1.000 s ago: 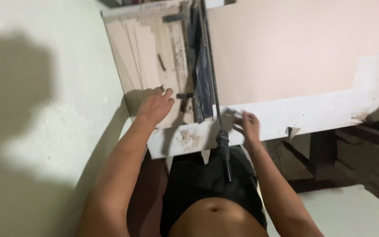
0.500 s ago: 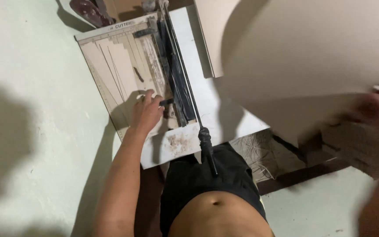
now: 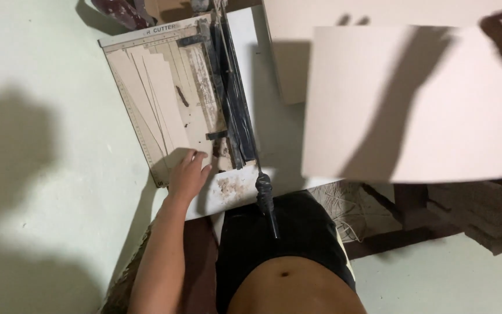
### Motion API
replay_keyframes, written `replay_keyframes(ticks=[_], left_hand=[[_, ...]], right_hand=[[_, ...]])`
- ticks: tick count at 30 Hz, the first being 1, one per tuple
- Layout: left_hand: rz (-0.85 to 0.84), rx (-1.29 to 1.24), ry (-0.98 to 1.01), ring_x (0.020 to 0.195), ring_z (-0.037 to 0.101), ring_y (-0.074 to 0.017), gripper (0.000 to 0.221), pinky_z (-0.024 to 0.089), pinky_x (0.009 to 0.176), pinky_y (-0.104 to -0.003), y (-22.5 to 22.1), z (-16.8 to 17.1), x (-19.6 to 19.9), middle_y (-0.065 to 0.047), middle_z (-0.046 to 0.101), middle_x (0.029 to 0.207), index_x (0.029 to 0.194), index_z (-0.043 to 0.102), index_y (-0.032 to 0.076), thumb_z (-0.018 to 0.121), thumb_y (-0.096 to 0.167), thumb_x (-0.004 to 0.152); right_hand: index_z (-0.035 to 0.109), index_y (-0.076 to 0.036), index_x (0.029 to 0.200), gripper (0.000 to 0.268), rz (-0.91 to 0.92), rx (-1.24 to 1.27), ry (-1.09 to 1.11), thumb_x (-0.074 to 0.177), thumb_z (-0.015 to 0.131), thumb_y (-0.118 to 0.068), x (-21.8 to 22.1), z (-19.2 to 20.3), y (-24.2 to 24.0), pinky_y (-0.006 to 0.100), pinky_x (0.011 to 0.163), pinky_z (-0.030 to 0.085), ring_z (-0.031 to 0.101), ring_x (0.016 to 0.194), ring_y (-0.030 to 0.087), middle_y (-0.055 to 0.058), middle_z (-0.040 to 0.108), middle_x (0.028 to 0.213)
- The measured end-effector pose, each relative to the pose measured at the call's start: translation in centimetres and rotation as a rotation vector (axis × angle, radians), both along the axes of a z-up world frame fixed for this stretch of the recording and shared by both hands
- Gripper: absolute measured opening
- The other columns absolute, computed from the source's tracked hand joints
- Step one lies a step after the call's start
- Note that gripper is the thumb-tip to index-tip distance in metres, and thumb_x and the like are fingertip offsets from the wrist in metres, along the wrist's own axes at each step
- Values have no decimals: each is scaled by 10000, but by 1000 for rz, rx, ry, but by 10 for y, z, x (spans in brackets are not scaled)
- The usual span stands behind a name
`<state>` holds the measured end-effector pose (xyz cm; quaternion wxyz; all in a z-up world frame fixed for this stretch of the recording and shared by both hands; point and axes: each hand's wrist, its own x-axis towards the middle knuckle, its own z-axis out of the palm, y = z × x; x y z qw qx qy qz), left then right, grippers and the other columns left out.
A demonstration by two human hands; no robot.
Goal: Using a manual lever-style paper cutter to slice stacks of paper into thin strips.
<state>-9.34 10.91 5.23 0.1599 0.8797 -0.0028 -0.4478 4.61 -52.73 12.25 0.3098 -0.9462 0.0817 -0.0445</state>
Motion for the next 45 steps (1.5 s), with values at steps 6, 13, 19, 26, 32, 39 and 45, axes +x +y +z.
replay_keyframes(ticks=[6,13,19,26,32,39,45], left_hand=[[31,-16,-42,1190,661,-309,351,597,912,-444,9,11,-16,-139,534,1399,1361,558,118,548,287,1053],[10,-48,16,1199,657,-283,363,604,927,-438,6,3,-19,-115,549,1362,1364,545,121,549,295,1046],[16,-60,41,1393,501,-319,399,472,1115,-489,-1,4,0,-137,460,1532,1433,498,140,505,303,1069],[-57,-87,-124,1301,578,-342,373,501,1062,-503,-19,-20,20,-135,528,1428,1381,581,137,574,283,1038],[3,-157,-163,1357,500,-381,400,394,1108,-597,-39,-25,44,-152,436,1474,1423,546,146,558,287,1049],[10,-162,-201,1371,456,-369,414,430,1079,-567,-43,-46,50,-134,422,1477,1426,542,158,582,257,1026],[-13,-111,-232,1509,137,-488,791,202,1188,-675,-70,-26,78,-259,181,1621,1607,311,189,744,294,954]], right_hand=[[432,51,1515,543,-214,77,25,1154,810,-95,-162,-149,25,454,911,521,672,1004,371,283,609,1205],[567,-193,1310,419,-1248,1670,446,984,724,-403,-190,-162,233,515,1117,521,618,1309,353,70,592,1377],[211,-197,1599,794,-1041,1315,308,998,708,-45,-231,-203,247,402,764,655,678,726,145,33,595,932],[488,-117,1138,311,-839,1202,476,967,747,-133,-247,-218,292,465,801,686,744,769,241,74,676,915],[527,-158,1153,287,-910,1202,401,964,742,-131,-244,-178,294,424,756,699,731,753,205,35,676,923],[530,-166,1163,269,-994,1218,351,974,704,-85,-239,-198,310,409,801,705,760,775,228,56,686,926],[573,-133,1236,258,-859,1215,329,1003,682,-113,-208,-210,330,396,841,707,760,813,200,41,676,908]])
